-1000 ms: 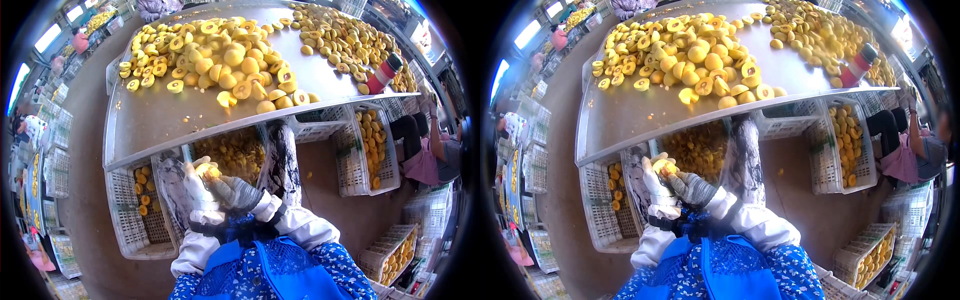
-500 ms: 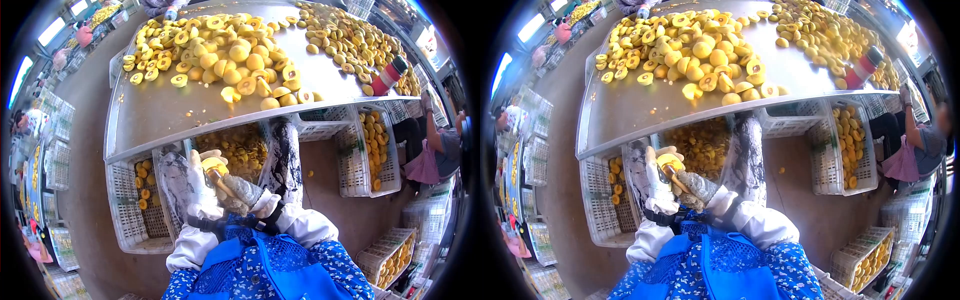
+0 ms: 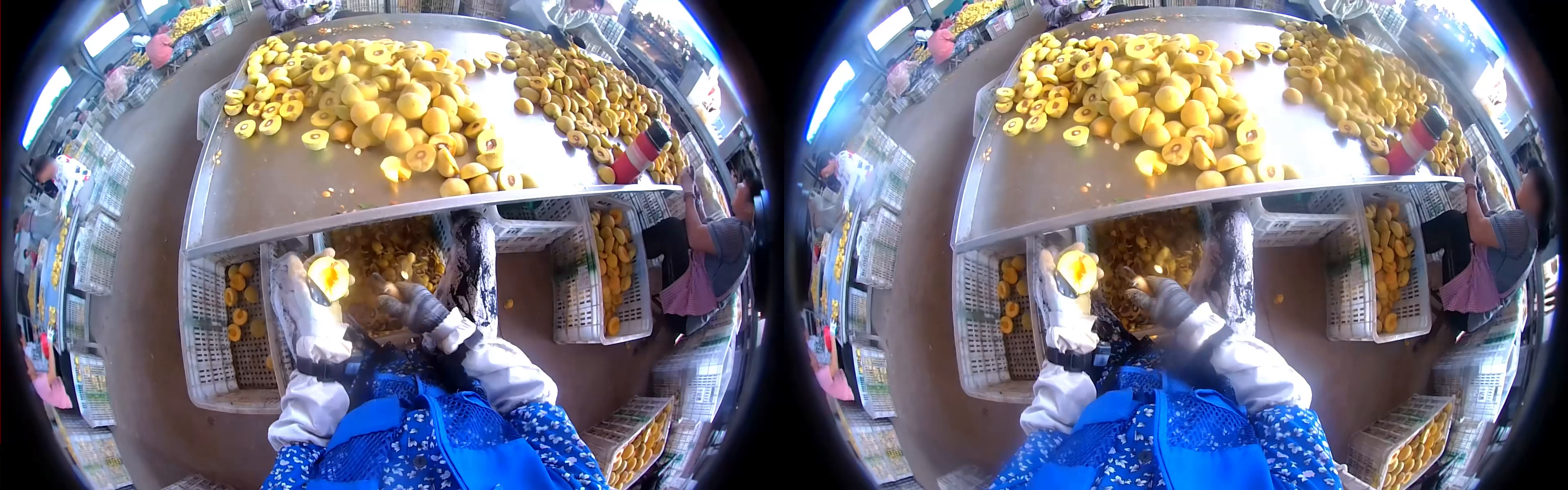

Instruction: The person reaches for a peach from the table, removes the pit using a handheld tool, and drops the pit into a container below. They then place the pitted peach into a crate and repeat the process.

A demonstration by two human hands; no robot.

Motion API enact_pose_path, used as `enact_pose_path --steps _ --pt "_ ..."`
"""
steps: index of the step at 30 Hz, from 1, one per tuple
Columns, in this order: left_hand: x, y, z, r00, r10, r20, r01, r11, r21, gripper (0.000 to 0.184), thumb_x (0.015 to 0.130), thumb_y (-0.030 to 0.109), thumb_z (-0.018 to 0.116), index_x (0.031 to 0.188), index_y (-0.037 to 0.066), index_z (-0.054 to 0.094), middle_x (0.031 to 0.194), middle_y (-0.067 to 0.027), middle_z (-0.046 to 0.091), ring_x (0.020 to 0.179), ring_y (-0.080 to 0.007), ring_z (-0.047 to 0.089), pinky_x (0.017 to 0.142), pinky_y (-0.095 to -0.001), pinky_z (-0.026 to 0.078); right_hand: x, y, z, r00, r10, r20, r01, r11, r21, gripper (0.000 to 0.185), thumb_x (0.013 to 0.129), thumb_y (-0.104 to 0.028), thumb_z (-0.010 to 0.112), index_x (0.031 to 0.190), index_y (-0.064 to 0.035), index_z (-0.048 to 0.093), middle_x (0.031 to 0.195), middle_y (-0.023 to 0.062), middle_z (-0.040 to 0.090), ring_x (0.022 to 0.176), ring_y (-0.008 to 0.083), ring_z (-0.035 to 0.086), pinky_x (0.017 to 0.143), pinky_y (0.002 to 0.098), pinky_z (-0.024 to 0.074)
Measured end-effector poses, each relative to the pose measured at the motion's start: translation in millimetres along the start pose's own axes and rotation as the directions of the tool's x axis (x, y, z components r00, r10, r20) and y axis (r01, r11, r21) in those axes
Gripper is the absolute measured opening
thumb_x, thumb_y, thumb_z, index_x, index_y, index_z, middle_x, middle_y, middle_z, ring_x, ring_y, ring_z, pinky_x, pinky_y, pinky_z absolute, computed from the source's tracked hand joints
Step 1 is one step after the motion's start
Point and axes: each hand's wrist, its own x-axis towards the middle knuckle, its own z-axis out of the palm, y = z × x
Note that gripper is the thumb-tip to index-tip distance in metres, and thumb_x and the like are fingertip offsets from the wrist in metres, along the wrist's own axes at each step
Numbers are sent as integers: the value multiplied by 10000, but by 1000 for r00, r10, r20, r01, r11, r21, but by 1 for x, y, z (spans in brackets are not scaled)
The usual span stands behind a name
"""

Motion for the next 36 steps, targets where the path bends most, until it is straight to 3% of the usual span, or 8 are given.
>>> enact_pose_path --steps 2,7,15,20,23,24,33,36 --pt "-3 -5 -1 996 55 -72 -51 997 55 605 931 563 383 960 12 629 764 -126 659 615 -212 637 522 -280 525 -5 -24 -7 996 67 -50 -45 937 347 287 837 -285 678 946 -30 603 734 167 620 670 221 590 625 354 470" --pt "-9 -15 -3 996 1 -92 10 993 114 569 947 530 394 979 5 611 828 -90 644 686 -172 613 635 -271 513 20 -75 -5 928 -158 -338 203 974 104 348 804 -266 688 1063 -80 549 775 200 639 691 387 632 580 423 492" --pt "2 -28 -42 964 -115 -239 131 990 51 468 948 460 442 966 19 599 881 -91 625 757 -170 607 713 -305 528 37 -102 16 988 -152 -5 144 949 -282 324 775 -277 652 1013 -70 578 748 201 640 701 371 637 620 450 502" --pt "-17 52 -69 925 247 -289 -195 961 198 377 923 381 518 945 14 605 794 -81 641 638 -154 622 532 -243 527 14 -123 38 977 -193 -87 209 813 543 154 826 -111 669 962 -45 643 758 37 645 680 100 570 610 283 471" --pt "-11 110 -87 709 661 245 21 -368 930 334 912 288 526 1120 28 550 971 -162 624 908 -310 603 808 -432 469 23 -30 59 981 103 162 -190 642 743 255 829 -228 708 968 -27 635 763 -15 601 709 95 494 647 266 443" --pt "-5 120 -57 628 608 486 131 -698 704 345 887 257 557 1146 30 528 1025 -189 612 931 -343 591 830 -431 462 22 -6 65 959 188 212 -282 550 786 267 835 -249 706 958 -22 636 762 -12 597 710 94 483 649 266 436" --pt "192 -3 166 897 -306 319 -430 -438 789 654 821 393 633 1341 72 397 1296 -193 509 1198 -348 483 986 -401 399 6 22 11 923 348 166 -386 837 388 435 852 -414 629 1029 -18 595 864 182 645 780 287 613 727 385 473" --pt "212 -31 168 862 -402 309 -481 -453 751 594 792 301 683 1254 6 456 1155 -203 582 1090 -331 555 937 -386 431 6 37 24 929 365 69 -348 792 502 323 865 -335 654 945 -28 589 749 41 591 678 138 517 619 317 448"
